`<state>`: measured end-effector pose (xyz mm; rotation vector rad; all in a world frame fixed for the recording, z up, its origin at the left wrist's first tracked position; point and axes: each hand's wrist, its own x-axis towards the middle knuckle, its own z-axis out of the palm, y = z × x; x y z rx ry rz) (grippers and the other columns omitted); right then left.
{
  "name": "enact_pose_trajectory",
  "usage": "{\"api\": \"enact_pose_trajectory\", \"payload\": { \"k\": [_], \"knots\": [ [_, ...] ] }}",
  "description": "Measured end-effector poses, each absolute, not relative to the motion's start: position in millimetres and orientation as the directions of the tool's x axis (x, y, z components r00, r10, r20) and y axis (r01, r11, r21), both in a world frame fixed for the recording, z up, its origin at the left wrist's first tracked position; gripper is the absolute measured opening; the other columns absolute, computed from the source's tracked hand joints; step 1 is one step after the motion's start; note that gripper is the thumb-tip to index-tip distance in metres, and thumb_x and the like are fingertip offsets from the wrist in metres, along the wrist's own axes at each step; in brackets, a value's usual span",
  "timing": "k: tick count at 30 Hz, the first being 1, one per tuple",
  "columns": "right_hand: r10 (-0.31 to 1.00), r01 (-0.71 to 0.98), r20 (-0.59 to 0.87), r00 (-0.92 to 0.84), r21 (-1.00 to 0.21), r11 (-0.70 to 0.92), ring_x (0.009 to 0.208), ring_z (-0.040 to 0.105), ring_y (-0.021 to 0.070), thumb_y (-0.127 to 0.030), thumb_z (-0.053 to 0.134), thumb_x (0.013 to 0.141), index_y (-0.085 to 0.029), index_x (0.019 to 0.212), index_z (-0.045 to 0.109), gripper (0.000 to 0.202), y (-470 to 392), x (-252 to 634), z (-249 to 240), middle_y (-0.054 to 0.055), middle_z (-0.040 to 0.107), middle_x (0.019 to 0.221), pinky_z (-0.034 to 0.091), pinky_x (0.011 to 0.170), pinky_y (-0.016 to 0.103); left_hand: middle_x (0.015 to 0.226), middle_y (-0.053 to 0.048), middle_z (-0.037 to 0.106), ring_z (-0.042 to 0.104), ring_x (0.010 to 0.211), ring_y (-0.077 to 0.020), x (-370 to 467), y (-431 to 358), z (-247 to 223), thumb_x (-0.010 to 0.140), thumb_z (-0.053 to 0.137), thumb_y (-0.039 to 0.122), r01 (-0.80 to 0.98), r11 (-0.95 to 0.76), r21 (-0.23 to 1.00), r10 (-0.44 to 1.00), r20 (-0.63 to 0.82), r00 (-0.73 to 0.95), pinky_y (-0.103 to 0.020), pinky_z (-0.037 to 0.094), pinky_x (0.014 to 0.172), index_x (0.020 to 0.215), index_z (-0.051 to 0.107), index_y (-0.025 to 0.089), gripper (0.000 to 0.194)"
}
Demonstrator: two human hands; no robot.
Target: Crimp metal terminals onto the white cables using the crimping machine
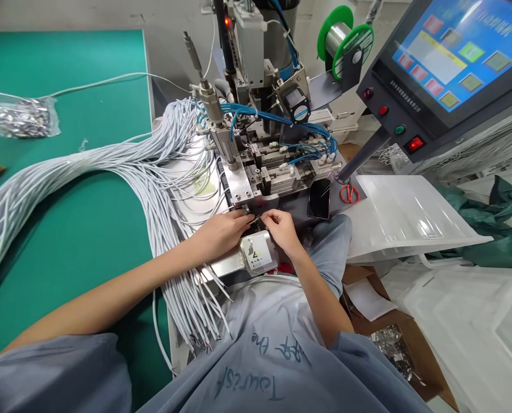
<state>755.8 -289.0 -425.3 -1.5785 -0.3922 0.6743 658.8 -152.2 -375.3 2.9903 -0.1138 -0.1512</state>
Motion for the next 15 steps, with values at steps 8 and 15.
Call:
{"api": "enact_pose_trajectory", "payload": {
  "k": [8, 15],
  "knots": [
    [0.671, -0.105, -0.191, 0.716, -0.98, -0.167, 0.05, 0.042, 0.009, -0.033, 0.057, 0.067, -0.017, 0.065, 0.057, 0.016, -289, 763, -425, -0.004, 0.049, 0.054, 0.035, 0.052, 0.024, 0.092, -0.011, 0.059, 0.063, 0.066, -0.0184, 655, -157, -368, 0.084, 0.037, 0.005, -0.19, -0.981, -0.039, -0.183, -0.138, 0.973, -0.028, 0.047, 0.053, 0.122, 0.05, 0.008, 0.041],
    [0.685, -0.043, -0.155, 0.712, -0.983, -0.178, 0.052, 0.04, 0.0094, -0.033, 0.056, 0.068, -0.017, 0.062, 0.055, 0.017, -286, 765, -428, -0.005, 0.044, 0.051, 0.034, 0.052, 0.024, 0.096, -0.014, 0.057, 0.063, 0.069, -0.019, 656, -159, -366, 0.086, 0.032, 0.002, -0.314, -0.931, -0.184, -0.29, -0.145, 0.946, -0.03, 0.048, 0.055, 0.112, 0.055, 0.002, 0.035]
  ]
}}
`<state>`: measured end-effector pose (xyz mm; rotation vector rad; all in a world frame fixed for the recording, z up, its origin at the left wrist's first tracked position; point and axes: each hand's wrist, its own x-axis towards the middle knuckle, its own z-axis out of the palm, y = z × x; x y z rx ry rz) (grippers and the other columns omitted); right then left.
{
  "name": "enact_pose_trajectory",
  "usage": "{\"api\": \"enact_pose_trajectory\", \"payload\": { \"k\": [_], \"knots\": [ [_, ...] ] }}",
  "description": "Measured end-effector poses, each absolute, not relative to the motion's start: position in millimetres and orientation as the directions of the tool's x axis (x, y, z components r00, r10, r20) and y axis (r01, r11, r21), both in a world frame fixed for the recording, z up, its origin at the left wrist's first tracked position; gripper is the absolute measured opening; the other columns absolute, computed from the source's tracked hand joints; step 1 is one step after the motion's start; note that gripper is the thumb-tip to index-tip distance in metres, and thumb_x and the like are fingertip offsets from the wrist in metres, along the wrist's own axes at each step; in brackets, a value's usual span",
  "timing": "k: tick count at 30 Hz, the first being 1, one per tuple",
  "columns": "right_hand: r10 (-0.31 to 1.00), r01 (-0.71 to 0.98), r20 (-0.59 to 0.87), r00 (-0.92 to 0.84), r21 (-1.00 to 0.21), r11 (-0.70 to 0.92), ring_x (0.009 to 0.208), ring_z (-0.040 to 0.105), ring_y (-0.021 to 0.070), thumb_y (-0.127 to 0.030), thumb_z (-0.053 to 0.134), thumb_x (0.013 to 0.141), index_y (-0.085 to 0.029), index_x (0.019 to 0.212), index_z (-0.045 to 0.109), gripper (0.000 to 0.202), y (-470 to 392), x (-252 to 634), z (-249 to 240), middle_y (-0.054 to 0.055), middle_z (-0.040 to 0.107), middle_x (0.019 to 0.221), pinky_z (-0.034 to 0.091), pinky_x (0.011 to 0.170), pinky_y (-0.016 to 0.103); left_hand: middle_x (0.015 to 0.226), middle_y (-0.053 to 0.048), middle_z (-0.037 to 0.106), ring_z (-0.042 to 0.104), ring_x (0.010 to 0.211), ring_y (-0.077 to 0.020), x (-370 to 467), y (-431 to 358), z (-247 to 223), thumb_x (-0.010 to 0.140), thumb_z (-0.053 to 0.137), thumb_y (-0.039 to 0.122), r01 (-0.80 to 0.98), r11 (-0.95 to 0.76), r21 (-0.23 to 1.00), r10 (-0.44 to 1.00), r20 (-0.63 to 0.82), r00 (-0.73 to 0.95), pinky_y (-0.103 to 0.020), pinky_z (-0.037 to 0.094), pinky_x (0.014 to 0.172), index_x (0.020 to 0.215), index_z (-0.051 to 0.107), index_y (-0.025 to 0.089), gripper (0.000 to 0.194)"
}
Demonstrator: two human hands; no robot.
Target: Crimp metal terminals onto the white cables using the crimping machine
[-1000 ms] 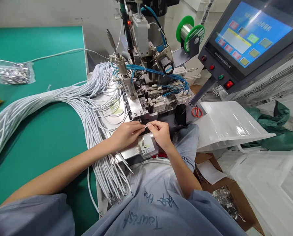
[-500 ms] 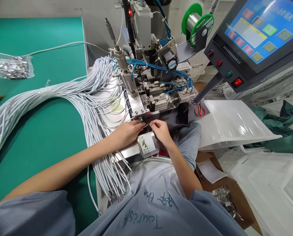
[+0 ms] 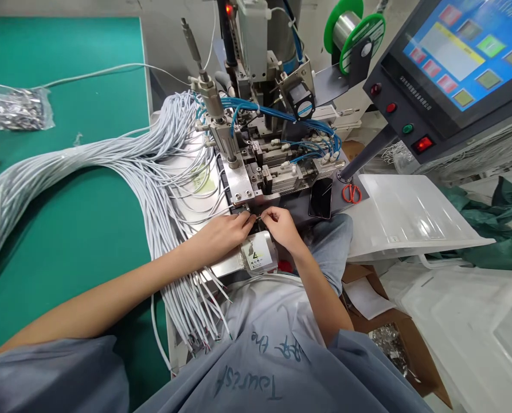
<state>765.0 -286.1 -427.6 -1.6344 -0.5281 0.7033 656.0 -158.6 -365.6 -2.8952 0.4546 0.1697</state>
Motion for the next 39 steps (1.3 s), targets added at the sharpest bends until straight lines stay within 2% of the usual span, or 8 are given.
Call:
{"api": "enact_pose_trajectory", "payload": {
  "k": [6, 11, 18, 22, 25, 30, 35, 39],
  "knots": [
    [0.641, -0.103, -0.206, 0.74, -0.976, -0.194, 0.051, 0.043, 0.0101, -0.037, 0.057, 0.067, -0.018, 0.065, 0.057, 0.02, -286, 761, -425, -0.003, 0.049, 0.054, 0.034, 0.049, 0.024, 0.089, -0.011, 0.057, 0.06, 0.063, -0.0172, 655, -158, -373, 0.085, 0.034, 0.0, -0.331, -0.914, -0.234, -0.319, -0.091, 0.943, -0.029, 0.043, 0.05, 0.104, 0.059, 0.003, 0.032],
    [0.643, -0.16, -0.251, 0.724, -0.967, -0.197, 0.052, 0.047, 0.0104, -0.039, 0.059, 0.065, -0.018, 0.066, 0.054, 0.022, -284, 763, -426, -0.003, 0.051, 0.056, 0.035, 0.049, 0.024, 0.086, -0.009, 0.057, 0.059, 0.063, -0.0161, 655, -157, -374, 0.085, 0.034, 0.0, -0.347, -0.913, -0.213, -0.34, -0.071, 0.938, -0.028, 0.038, 0.048, 0.094, 0.061, 0.006, 0.03],
    [0.734, -0.115, -0.264, 0.626, -0.962, -0.248, 0.046, 0.037, 0.008, -0.038, 0.054, 0.071, -0.019, 0.061, 0.047, 0.023, -284, 768, -430, -0.006, 0.044, 0.049, 0.029, 0.048, 0.023, 0.091, -0.011, 0.06, 0.062, 0.068, -0.018, 654, -155, -365, 0.087, 0.036, 0.007, -0.256, -0.96, -0.115, -0.245, -0.101, 0.964, -0.029, 0.037, 0.049, 0.116, 0.055, 0.006, 0.034],
    [0.727, -0.002, -0.196, 0.658, -0.966, -0.258, 0.05, 0.038, 0.0087, -0.038, 0.05, 0.076, -0.019, 0.062, 0.045, 0.024, -284, 767, -433, -0.006, 0.043, 0.052, 0.031, 0.05, 0.023, 0.079, -0.01, 0.061, 0.061, 0.068, -0.0204, 651, -154, -358, 0.081, 0.043, 0.003, -0.213, -0.975, -0.059, -0.203, -0.147, 0.968, -0.029, 0.037, 0.05, 0.089, 0.064, 0.009, 0.023],
    [0.72, 0.021, -0.188, 0.668, -0.963, -0.27, 0.051, 0.039, 0.0091, -0.039, 0.048, 0.077, -0.019, 0.062, 0.045, 0.025, -285, 767, -435, -0.005, 0.044, 0.053, 0.032, 0.051, 0.023, 0.071, -0.01, 0.06, 0.06, 0.065, -0.0188, 648, -154, -355, 0.076, 0.045, -0.001, -0.128, -0.991, -0.027, -0.122, -0.164, 0.979, -0.028, 0.036, 0.049, 0.072, 0.062, 0.011, 0.021],
    [0.671, -0.118, -0.272, 0.69, -0.956, -0.267, 0.05, 0.04, 0.0094, -0.04, 0.048, 0.075, -0.02, 0.063, 0.045, 0.024, -287, 765, -434, -0.004, 0.044, 0.054, 0.029, 0.046, 0.022, 0.066, -0.01, 0.06, 0.06, 0.062, -0.0201, 647, -158, -360, 0.073, 0.047, -0.001, -0.096, -0.995, -0.038, -0.09, -0.13, 0.987, -0.027, 0.034, 0.047, 0.066, 0.061, 0.011, 0.02],
    [0.736, -0.048, -0.191, 0.649, -0.976, -0.211, 0.047, 0.032, 0.0084, -0.044, 0.05, 0.077, -0.021, 0.058, 0.04, 0.031, -284, 763, -436, -0.006, 0.036, 0.051, 0.027, 0.046, 0.023, 0.065, -0.011, 0.06, 0.059, 0.062, -0.0209, 646, -165, -365, 0.071, 0.047, -0.005, -0.092, -0.993, -0.078, -0.084, -0.106, 0.991, -0.029, 0.037, 0.049, 0.066, 0.062, 0.01, 0.022],
    [0.617, 0.025, -0.145, 0.774, -0.965, -0.259, 0.05, 0.032, 0.0095, -0.044, 0.05, 0.078, -0.022, 0.059, 0.038, 0.031, -289, 770, -437, -0.006, 0.033, 0.052, 0.027, 0.046, 0.023, 0.072, -0.012, 0.059, 0.059, 0.072, -0.0234, 643, -164, -355, 0.072, 0.046, -0.005, -0.088, -0.991, -0.097, -0.076, -0.117, 0.99, -0.029, 0.037, 0.048, 0.067, 0.061, 0.011, 0.022]
  ]
}}
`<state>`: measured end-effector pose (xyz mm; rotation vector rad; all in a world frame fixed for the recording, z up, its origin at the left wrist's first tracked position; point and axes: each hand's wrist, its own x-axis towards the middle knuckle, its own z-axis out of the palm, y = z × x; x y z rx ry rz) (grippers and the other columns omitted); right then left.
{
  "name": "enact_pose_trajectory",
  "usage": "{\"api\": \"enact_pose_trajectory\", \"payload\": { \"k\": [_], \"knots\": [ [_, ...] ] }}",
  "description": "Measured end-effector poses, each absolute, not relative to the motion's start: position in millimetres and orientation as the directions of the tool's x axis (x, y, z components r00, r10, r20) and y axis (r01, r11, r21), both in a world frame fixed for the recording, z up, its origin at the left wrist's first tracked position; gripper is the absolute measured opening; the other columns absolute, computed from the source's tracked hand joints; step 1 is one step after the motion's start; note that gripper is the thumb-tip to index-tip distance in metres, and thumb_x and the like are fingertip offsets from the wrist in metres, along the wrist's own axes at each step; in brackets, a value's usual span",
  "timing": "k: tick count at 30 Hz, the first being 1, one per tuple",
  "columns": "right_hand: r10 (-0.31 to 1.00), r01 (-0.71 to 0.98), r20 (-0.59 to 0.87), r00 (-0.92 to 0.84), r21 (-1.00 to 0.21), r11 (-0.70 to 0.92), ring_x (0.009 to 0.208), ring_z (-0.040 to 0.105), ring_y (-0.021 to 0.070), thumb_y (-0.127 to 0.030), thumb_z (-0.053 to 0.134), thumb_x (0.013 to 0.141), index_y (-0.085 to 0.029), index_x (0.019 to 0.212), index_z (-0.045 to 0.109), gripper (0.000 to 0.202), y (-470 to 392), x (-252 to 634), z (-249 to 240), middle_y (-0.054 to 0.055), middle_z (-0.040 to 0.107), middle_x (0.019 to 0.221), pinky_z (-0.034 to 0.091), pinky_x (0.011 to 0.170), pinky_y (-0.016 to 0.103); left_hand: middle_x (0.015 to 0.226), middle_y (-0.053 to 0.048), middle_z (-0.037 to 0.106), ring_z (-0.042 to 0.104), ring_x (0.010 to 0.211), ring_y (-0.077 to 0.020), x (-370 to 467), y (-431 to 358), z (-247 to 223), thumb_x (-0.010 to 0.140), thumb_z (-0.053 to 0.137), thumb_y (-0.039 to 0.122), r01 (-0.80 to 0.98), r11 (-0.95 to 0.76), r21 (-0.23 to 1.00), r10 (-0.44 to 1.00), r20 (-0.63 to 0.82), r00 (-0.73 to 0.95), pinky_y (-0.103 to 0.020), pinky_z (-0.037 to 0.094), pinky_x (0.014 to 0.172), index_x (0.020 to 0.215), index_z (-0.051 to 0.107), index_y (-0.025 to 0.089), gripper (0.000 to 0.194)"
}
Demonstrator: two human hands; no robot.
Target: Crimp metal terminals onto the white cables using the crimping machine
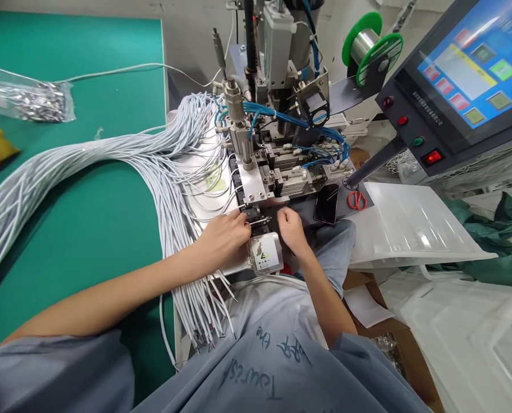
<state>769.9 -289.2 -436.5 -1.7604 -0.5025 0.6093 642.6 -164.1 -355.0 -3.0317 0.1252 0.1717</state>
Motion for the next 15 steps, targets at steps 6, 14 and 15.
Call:
{"api": "enact_pose_trajectory", "payload": {
  "k": [6, 14, 15],
  "knots": [
    [0.402, 0.17, 0.067, 0.913, -0.96, -0.224, 0.053, 0.037, 0.0102, -0.036, 0.043, 0.085, -0.021, 0.065, 0.044, 0.025, -316, 736, -405, -0.003, 0.042, 0.059, 0.033, 0.051, 0.024, 0.083, -0.014, 0.06, 0.059, 0.081, -0.0226, 642, -157, -343, 0.078, 0.042, -0.004, 0.043, -0.992, -0.116, 0.064, -0.186, 0.98, -0.026, 0.037, 0.05, 0.086, 0.061, 0.008, 0.024],
    [0.854, 0.393, -0.185, 0.486, -0.827, -0.403, 0.068, 0.065, 0.0186, -0.025, 0.052, 0.081, -0.019, 0.101, 0.062, 0.023, -309, 643, -400, 0.005, 0.072, 0.079, 0.047, 0.069, 0.029, 0.083, -0.014, 0.061, 0.064, 0.076, -0.0235, 651, -150, -347, 0.079, 0.037, 0.001, 0.169, -0.981, -0.097, 0.186, -0.212, 0.959, -0.026, 0.039, 0.052, 0.098, 0.057, 0.007, 0.028],
    [0.863, 0.419, -0.187, 0.469, -0.814, -0.403, 0.07, 0.066, 0.0192, -0.023, 0.051, 0.081, -0.019, 0.104, 0.061, 0.025, -306, 640, -403, 0.005, 0.073, 0.08, 0.047, 0.07, 0.03, 0.082, -0.014, 0.061, 0.064, 0.075, -0.0231, 651, -150, -347, 0.079, 0.036, 0.001, 0.17, -0.981, -0.098, 0.187, -0.209, 0.96, -0.026, 0.038, 0.051, 0.097, 0.057, 0.007, 0.028]
  ]
}}
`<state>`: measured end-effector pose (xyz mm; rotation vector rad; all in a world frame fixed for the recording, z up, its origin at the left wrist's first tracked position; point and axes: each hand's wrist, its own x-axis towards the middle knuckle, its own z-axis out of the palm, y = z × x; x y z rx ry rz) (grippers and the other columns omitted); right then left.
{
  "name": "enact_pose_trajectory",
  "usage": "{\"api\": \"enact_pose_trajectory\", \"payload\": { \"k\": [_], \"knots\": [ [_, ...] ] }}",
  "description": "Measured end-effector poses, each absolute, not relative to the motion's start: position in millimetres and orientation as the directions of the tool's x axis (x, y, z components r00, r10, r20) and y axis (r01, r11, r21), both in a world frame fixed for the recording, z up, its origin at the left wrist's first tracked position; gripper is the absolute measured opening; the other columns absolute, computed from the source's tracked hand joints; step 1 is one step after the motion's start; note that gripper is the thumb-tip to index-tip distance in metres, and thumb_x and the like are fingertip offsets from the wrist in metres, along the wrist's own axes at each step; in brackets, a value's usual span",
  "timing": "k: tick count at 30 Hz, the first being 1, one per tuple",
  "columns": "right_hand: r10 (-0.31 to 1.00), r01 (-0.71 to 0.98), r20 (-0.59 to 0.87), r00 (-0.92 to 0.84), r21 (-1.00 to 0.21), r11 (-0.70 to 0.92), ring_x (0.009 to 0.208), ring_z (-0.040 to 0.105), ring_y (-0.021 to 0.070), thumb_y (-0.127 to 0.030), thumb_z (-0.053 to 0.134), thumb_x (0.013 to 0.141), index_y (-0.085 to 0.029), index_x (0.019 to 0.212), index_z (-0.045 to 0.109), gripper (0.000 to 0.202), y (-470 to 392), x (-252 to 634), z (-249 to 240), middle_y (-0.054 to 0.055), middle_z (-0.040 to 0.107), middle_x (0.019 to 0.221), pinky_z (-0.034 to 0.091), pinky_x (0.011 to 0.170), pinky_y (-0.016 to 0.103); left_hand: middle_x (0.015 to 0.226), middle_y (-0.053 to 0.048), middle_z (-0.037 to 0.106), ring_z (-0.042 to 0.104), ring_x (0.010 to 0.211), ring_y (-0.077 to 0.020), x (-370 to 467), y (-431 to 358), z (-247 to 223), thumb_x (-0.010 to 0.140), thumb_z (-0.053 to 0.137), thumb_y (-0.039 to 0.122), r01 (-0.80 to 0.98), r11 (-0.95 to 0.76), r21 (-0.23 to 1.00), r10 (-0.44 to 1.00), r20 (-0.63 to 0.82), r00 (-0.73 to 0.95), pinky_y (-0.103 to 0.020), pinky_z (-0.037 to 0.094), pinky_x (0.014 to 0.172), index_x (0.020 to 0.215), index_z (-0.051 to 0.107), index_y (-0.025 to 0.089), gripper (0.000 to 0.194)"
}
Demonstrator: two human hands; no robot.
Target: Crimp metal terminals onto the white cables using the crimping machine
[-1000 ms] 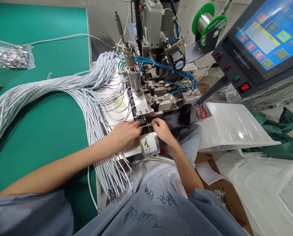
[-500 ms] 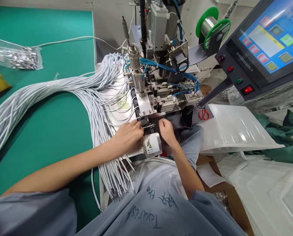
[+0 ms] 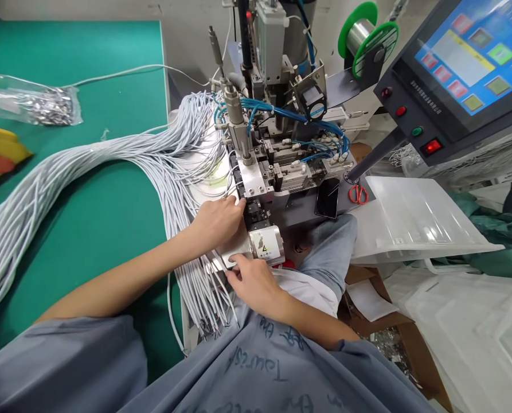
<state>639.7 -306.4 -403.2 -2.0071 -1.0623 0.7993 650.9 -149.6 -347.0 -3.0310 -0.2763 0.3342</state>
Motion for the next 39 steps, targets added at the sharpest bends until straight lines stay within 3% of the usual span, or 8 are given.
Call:
{"api": "enact_pose_trajectory", "payload": {
  "k": [8, 12, 16, 20, 23, 29, 33, 39],
  "knots": [
    [0.876, 0.596, -0.166, 0.452, -0.675, -0.435, 0.071, 0.067, 0.0213, -0.019, 0.048, 0.079, -0.02, 0.107, 0.062, 0.031, -303, 636, -403, 0.003, 0.073, 0.079, 0.044, 0.066, 0.029, 0.072, -0.012, 0.062, 0.064, 0.064, -0.022, 650, -143, -354, 0.079, 0.036, 0.003, 0.142, -0.986, -0.092, 0.155, -0.167, 0.974, -0.027, 0.036, 0.048, 0.096, 0.06, 0.009, 0.03],
    [0.885, 0.555, -0.163, 0.436, -0.726, -0.407, 0.067, 0.064, 0.018, -0.014, 0.047, 0.076, -0.02, 0.103, 0.063, 0.033, -304, 639, -395, 0.002, 0.07, 0.074, 0.044, 0.065, 0.027, 0.072, -0.012, 0.063, 0.063, 0.062, -0.0212, 652, -141, -350, 0.08, 0.038, 0.006, 0.142, -0.986, -0.088, 0.156, -0.174, 0.972, -0.027, 0.037, 0.049, 0.096, 0.06, 0.009, 0.028],
    [0.859, 0.497, -0.102, 0.502, -0.779, -0.383, 0.062, 0.059, 0.0145, -0.012, 0.046, 0.074, -0.02, 0.106, 0.062, 0.037, -310, 660, -385, 0.0, 0.065, 0.07, 0.045, 0.064, 0.025, 0.068, -0.01, 0.062, 0.06, 0.058, -0.019, 652, -149, -337, 0.082, 0.039, 0.009, 0.123, -0.991, -0.044, 0.129, -0.195, 0.972, -0.026, 0.034, 0.048, 0.079, 0.062, 0.011, 0.023],
    [0.751, 0.344, -0.015, 0.66, -0.883, -0.32, 0.056, 0.053, 0.0113, -0.017, 0.05, 0.076, -0.018, 0.103, 0.061, 0.029, -315, 703, -382, -0.001, 0.059, 0.067, 0.045, 0.059, 0.024, 0.069, -0.005, 0.059, 0.055, 0.055, -0.014, 649, -160, -336, 0.09, 0.037, 0.021, 0.005, -0.99, 0.139, 0.0, -0.035, 0.999, -0.024, 0.033, 0.048, 0.076, 0.061, 0.013, 0.029],
    [0.667, 0.199, 0.045, 0.744, -0.967, -0.157, 0.062, 0.056, 0.0116, -0.023, 0.056, 0.077, -0.018, 0.098, 0.06, 0.022, -310, 732, -382, -0.001, 0.058, 0.07, 0.048, 0.062, 0.025, 0.082, -0.005, 0.059, 0.055, 0.061, -0.0115, 649, -159, -347, 0.092, 0.036, 0.022, -0.124, -0.966, 0.229, -0.107, 0.084, 0.991, -0.023, 0.036, 0.052, 0.083, 0.062, 0.013, 0.029],
    [0.59, -0.052, 0.024, 0.807, -0.992, 0.112, 0.061, 0.06, 0.0137, -0.033, 0.068, 0.069, -0.019, 0.081, 0.06, 0.02, -288, 742, -379, 0.0, 0.06, 0.067, 0.052, 0.061, 0.03, 0.078, -0.004, 0.058, 0.053, 0.061, -0.0111, 653, -145, -359, 0.089, 0.034, 0.015, -0.122, -0.96, 0.251, -0.041, 0.307, 0.951, -0.022, 0.034, 0.051, 0.09, 0.065, 0.015, 0.03],
    [0.617, 0.014, 0.133, 0.776, -0.981, 0.193, 0.062, 0.057, 0.012, -0.034, 0.067, 0.072, -0.019, 0.074, 0.061, 0.017, -278, 738, -380, 0.001, 0.059, 0.073, 0.05, 0.059, 0.027, 0.071, -0.003, 0.057, 0.051, 0.057, -0.0102, 653, -142, -361, 0.09, 0.036, 0.019, -0.178, -0.925, 0.336, -0.028, 0.406, 0.914, -0.021, 0.034, 0.05, 0.086, 0.067, 0.015, 0.031],
    [0.531, 0.163, 0.253, 0.809, -0.964, 0.21, 0.065, 0.054, 0.0118, -0.029, 0.065, 0.075, -0.018, 0.07, 0.063, 0.012, -274, 736, -384, 0.002, 0.059, 0.073, 0.046, 0.059, 0.026, 0.076, -0.003, 0.061, 0.054, 0.06, -0.009, 656, -142, -368, 0.09, 0.04, 0.02, -0.223, -0.879, 0.422, -0.005, 0.458, 0.889, -0.019, 0.037, 0.051, 0.09, 0.067, 0.015, 0.027]
  ]
}}
